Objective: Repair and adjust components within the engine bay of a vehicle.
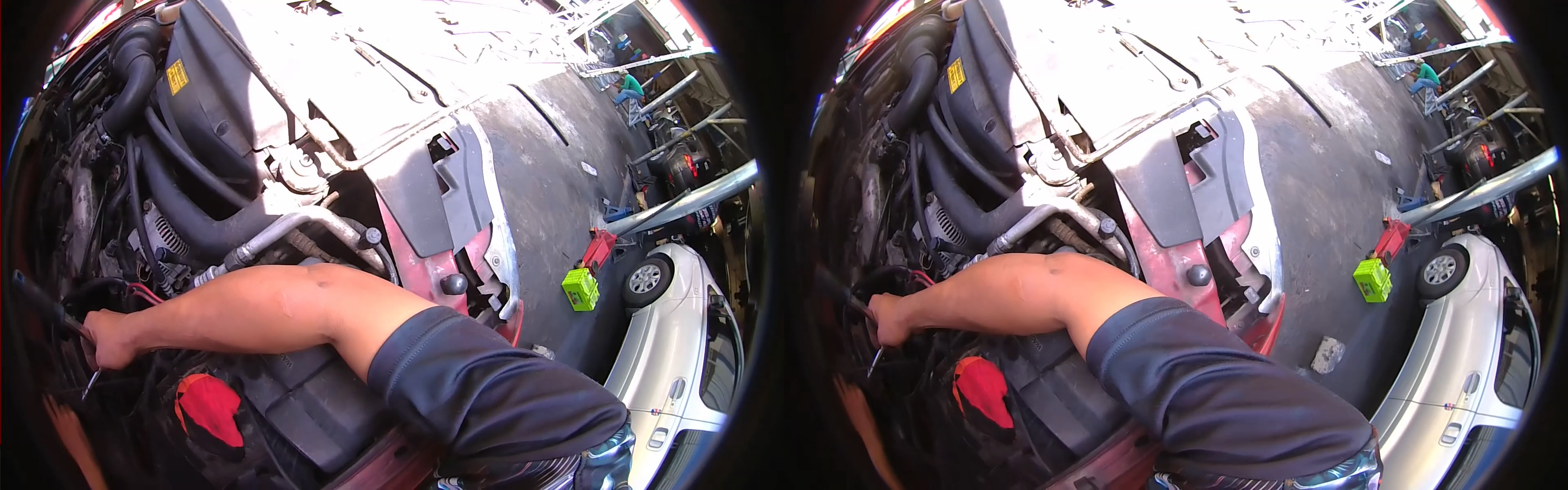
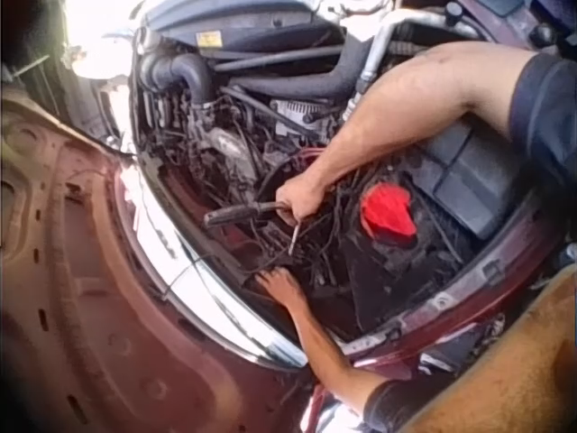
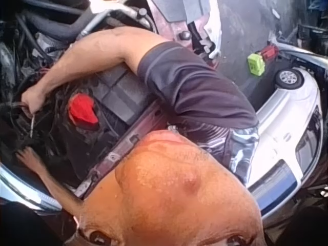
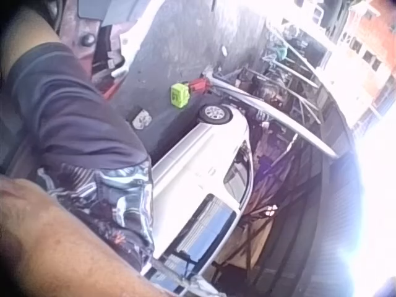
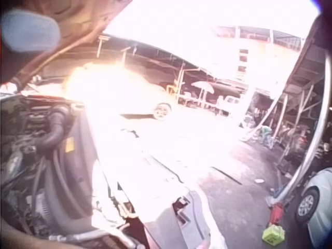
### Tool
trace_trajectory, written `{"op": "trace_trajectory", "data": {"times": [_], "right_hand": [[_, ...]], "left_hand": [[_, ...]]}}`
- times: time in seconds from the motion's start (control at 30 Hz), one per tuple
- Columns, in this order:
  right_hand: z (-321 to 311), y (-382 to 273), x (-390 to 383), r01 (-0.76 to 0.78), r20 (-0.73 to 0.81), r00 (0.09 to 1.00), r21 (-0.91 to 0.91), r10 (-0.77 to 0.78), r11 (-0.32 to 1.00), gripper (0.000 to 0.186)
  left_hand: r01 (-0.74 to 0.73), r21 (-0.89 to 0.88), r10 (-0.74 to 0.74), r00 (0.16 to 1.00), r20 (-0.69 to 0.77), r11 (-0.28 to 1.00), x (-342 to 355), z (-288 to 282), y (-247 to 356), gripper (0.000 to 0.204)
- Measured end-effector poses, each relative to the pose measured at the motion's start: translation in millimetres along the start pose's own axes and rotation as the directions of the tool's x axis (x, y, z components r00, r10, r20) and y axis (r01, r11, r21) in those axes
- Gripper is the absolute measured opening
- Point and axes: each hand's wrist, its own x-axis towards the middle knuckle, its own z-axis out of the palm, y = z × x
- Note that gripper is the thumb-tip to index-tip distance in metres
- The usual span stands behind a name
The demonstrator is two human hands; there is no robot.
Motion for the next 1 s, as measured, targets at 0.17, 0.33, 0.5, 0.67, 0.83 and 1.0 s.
{"op": "trace_trajectory", "data": {"times": [0.17,0.33,0.5,0.67,0.83,1.0], "right_hand": [[1,2,1,0.002,0.017,1.000,0.051,-0.002,0.999,0.021],[0,1,1,-0.009,0.044,0.999,0.033,0.008,0.999,0.021],[0,1,3,0.004,0.043,0.999,0.006,-0.005,1.000,0.021],[0,2,3,-0.005,0.031,0.999,0.017,0.005,1.000,0.020],[-4,1,2,-0.002,0.026,1.000,0.022,0.002,1.000,0.020],[-6,0,2,-0.018,0.014,1.000,0.013,0.017,1.000,0.023]], "left_hand": [[-0.005,0.044,0.003,0.999,0.036,0.999,-2,-13,6,0.031],[0.033,0.035,-0.034,0.999,0.018,0.999,0,-8,4,0.032],[-0.057,-0.002,0.057,0.998,0.024,0.998,3,0,-10,0.037],[-0.103,-0.020,0.103,0.995,0.009,0.994,-1,-20,-11,0.041],[-0.046,0.036,0.039,0.983,0.178,0.998,3,-47,4,0.041],[-0.055,0.041,0.050,0.991,0.120,0.998,-1,-48,8,0.038]]}}
